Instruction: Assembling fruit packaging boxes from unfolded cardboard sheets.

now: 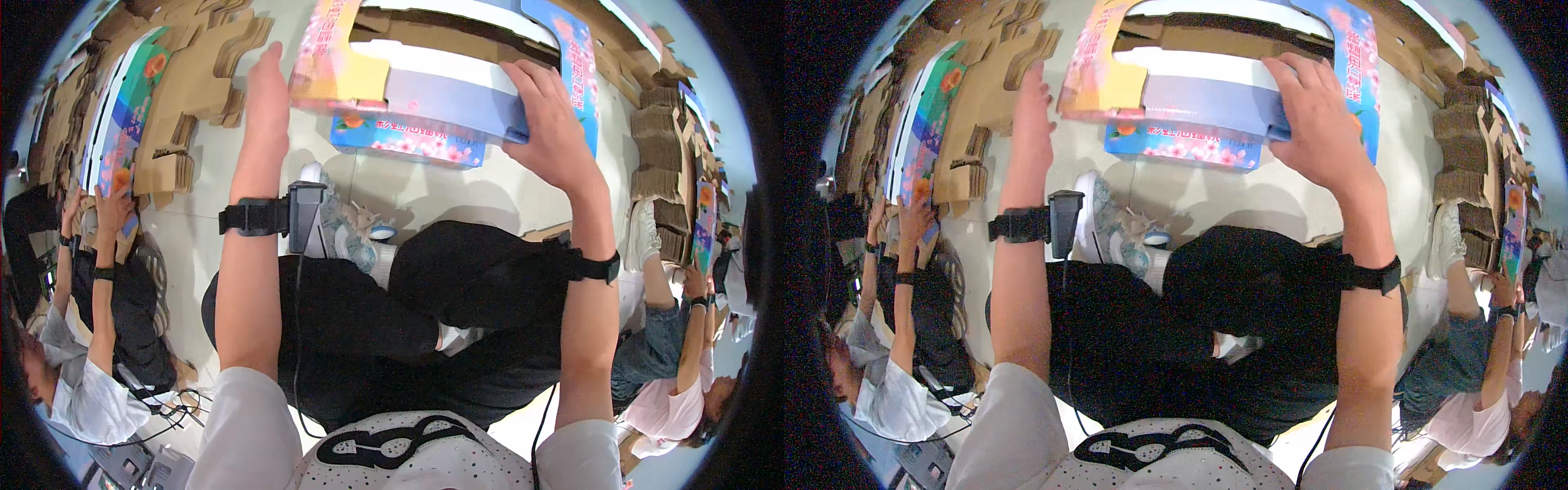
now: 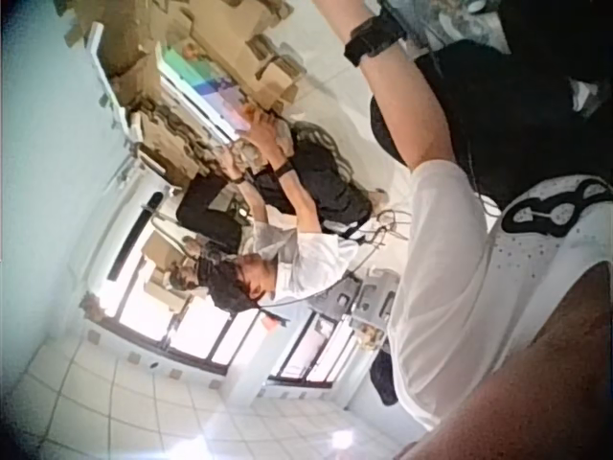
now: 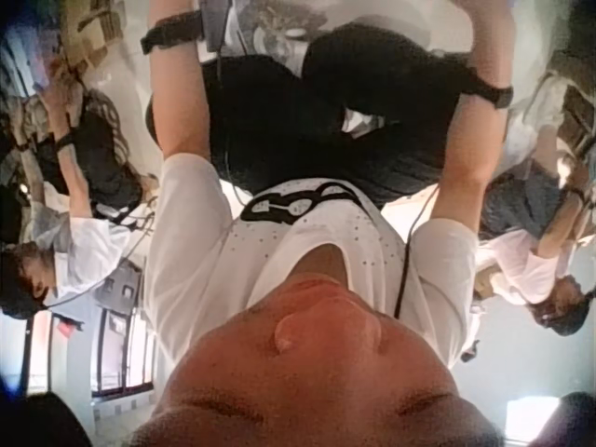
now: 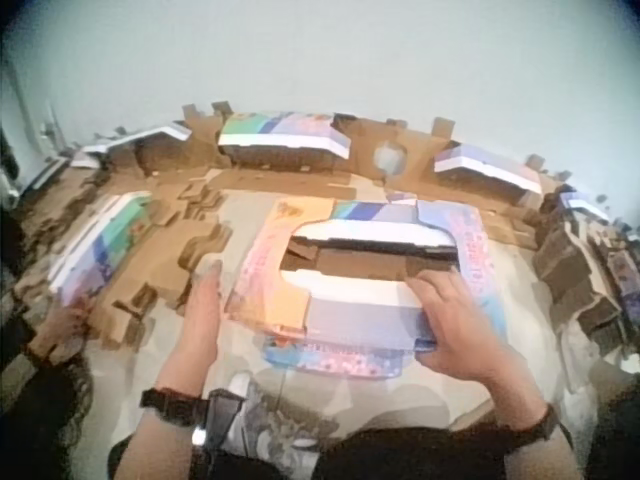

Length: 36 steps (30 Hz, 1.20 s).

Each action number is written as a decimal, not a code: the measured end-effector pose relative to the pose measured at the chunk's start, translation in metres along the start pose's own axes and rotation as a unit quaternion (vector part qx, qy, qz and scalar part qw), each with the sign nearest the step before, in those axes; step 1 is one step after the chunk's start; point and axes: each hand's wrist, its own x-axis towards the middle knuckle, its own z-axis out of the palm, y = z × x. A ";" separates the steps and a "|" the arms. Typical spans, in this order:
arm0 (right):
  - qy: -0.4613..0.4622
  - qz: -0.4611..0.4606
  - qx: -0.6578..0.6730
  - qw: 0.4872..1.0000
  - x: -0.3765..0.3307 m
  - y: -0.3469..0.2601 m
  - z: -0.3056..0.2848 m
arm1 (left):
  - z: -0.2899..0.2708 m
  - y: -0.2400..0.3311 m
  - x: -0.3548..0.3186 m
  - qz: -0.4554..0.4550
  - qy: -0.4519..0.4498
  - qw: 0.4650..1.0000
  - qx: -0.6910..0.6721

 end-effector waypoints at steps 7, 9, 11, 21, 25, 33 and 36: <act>-0.028 -0.025 0.002 0.999 -0.009 -0.007 0.043 | 0.005 -0.026 0.001 0.129 -0.059 0.974 0.177; -0.044 0.024 -0.062 0.997 -0.006 -0.023 0.049 | 0.010 -0.026 -0.002 0.157 -0.035 0.959 0.232; -0.046 0.024 -0.060 0.997 -0.004 -0.024 0.049 | 0.011 -0.022 -0.006 0.185 -0.013 0.940 0.286; 0.052 -0.009 -0.005 0.999 0.008 -0.031 0.034 | -0.014 0.008 0.003 0.185 -0.008 0.964 0.190; 0.028 -0.005 -0.054 0.998 0.004 -0.028 0.046 | -0.011 -0.016 0.009 0.161 -0.100 0.955 0.230; -0.038 0.029 -0.097 0.994 -0.005 -0.024 0.056 | 0.004 0.000 -0.014 0.128 -0.118 0.954 0.245; -0.041 0.030 -0.099 0.994 -0.003 -0.022 0.059 | 0.006 -0.005 -0.015 0.169 -0.078 0.950 0.249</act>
